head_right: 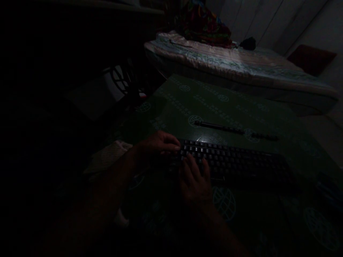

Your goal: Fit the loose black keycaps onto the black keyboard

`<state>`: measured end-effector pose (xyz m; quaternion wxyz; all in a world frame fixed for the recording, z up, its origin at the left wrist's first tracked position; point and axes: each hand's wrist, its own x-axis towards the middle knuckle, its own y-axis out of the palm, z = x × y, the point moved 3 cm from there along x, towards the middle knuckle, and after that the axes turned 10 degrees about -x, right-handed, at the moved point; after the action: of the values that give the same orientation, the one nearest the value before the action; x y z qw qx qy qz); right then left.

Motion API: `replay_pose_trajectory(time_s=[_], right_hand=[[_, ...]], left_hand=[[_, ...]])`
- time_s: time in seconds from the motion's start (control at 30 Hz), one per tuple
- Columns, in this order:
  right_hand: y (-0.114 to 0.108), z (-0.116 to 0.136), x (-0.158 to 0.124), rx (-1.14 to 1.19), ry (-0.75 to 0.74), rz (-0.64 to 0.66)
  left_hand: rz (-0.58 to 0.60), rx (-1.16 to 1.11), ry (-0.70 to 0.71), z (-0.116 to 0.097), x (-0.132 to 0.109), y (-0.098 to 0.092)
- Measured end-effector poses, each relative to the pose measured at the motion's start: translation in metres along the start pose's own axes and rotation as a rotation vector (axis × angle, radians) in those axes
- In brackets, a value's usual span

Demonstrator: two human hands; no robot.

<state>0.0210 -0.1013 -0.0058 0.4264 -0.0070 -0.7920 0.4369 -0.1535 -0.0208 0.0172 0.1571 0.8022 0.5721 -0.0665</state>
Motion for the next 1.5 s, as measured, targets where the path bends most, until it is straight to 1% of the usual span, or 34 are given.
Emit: replay_pose_trajectory(time_s=[0.17, 0.47, 0.63, 0.83, 1.0, 1.17, 1.4, 1.5], right_hand=[[0.0003, 0.0029, 0.0007, 0.015, 0.059, -0.005], [0.0023, 0.003, -0.0002, 0.019, 0.034, -0.036], [0.0034, 0.0033, -0.0008, 0.017, 0.028, -0.032], [0.0035, 0.0036, 0.0003, 0.01, 0.047, -0.061], [0.0032, 0.0038, 0.0003, 0.022, 0.053, -0.047], [0.0038, 0.0039, -0.0007, 0.028, 0.04, -0.072], [0.0037, 0.004, -0.0001, 0.028, 0.053, -0.067], [0.0045, 0.0053, -0.0006, 0.038, 0.054, -0.022]], left_hand=[[0.004, 0.017, -0.002, -0.0005, 0.0008, -0.0002], [-0.016, -0.013, -0.017, 0.0017, 0.001, -0.0004], [-0.025, 0.04, -0.031, 0.0003, 0.001, -0.0003], [-0.01, 0.034, -0.005, 0.0014, 0.0026, -0.0015], [-0.023, 0.064, -0.026, 0.0002, 0.0014, -0.001], [-0.028, 0.052, 0.01, -0.0002, 0.0003, 0.0004], [-0.033, 0.043, -0.011, 0.0007, 0.0007, 0.001], [-0.029, 0.053, -0.009, 0.0003, 0.0007, 0.0009]])
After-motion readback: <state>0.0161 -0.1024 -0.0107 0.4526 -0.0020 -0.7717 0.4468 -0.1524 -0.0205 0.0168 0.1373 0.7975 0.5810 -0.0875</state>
